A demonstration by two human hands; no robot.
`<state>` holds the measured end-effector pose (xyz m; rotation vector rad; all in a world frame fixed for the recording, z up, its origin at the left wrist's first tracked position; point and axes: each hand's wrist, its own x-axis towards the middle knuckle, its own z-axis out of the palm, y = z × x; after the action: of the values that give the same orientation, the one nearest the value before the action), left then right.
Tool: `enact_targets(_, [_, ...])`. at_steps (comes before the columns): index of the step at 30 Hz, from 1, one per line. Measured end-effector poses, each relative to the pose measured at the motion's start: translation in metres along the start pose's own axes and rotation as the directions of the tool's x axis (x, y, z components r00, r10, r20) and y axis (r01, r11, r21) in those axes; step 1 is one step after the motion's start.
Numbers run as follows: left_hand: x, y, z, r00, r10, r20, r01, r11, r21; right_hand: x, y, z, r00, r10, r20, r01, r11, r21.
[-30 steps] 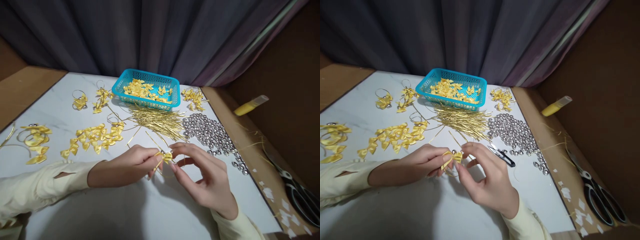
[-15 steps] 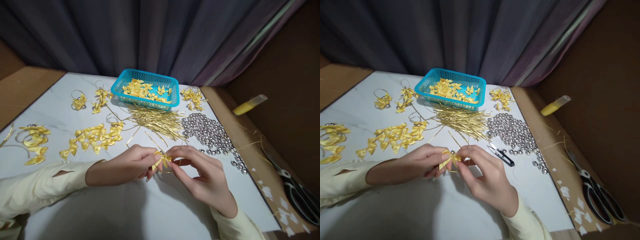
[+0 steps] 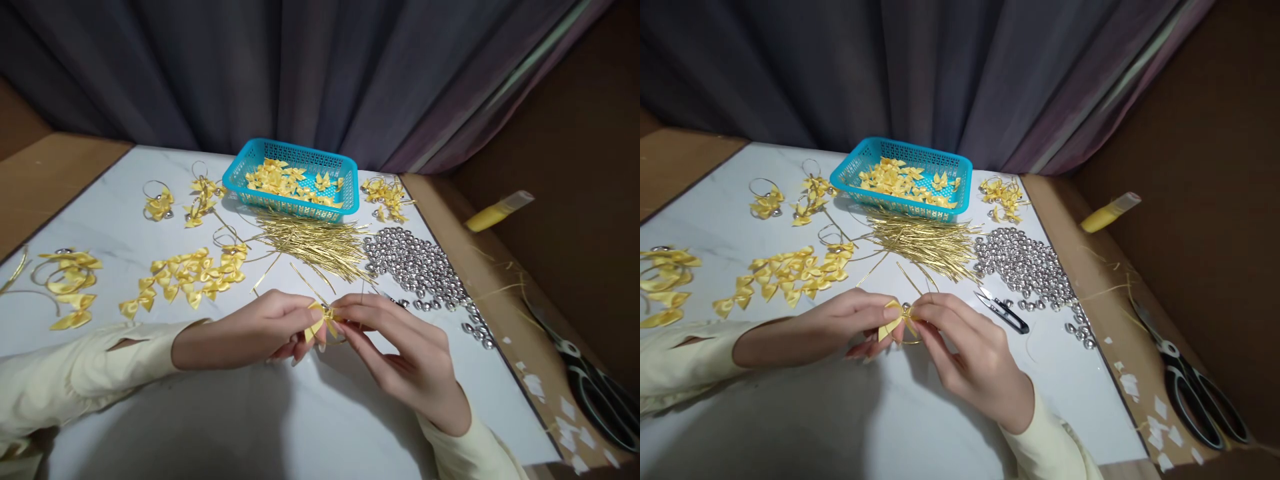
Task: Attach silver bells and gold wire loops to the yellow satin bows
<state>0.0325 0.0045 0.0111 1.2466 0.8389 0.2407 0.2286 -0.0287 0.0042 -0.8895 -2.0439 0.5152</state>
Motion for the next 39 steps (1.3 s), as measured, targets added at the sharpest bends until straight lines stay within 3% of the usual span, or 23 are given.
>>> enact_targets(10, [0.0008, 0.0004, 0.0005, 1.000, -0.003, -0.014, 0.004, 0.999, 0.046, 0.0006, -0.0020, -0.0011, 1.000, 0.020, -0.010, -0.020, 1.000, 0.003])
enact_targets(15, [-0.0008, 0.0004, 0.0007, 0.999, 0.028, -0.041, -0.019, 0.980, 0.198, 0.0028, -0.0017, -0.0001, 0.996, 0.089, -0.015, -0.088, 0.995, 0.054])
enact_targets(22, [-0.0027, -0.0056, -0.0009, 0.963, 0.266, -0.038, -0.205, 0.817, 0.539, 0.0044, -0.0017, 0.0020, 0.979, 0.202, -0.031, -0.199, 0.976, 0.085])
enact_targets(39, [-0.0004, -0.0033, -0.0008, 0.968, 0.251, -0.022, -0.196, 0.803, 0.562, -0.0001, 0.0009, 0.0085, 0.979, 0.199, -0.042, -0.192, 0.973, 0.126])
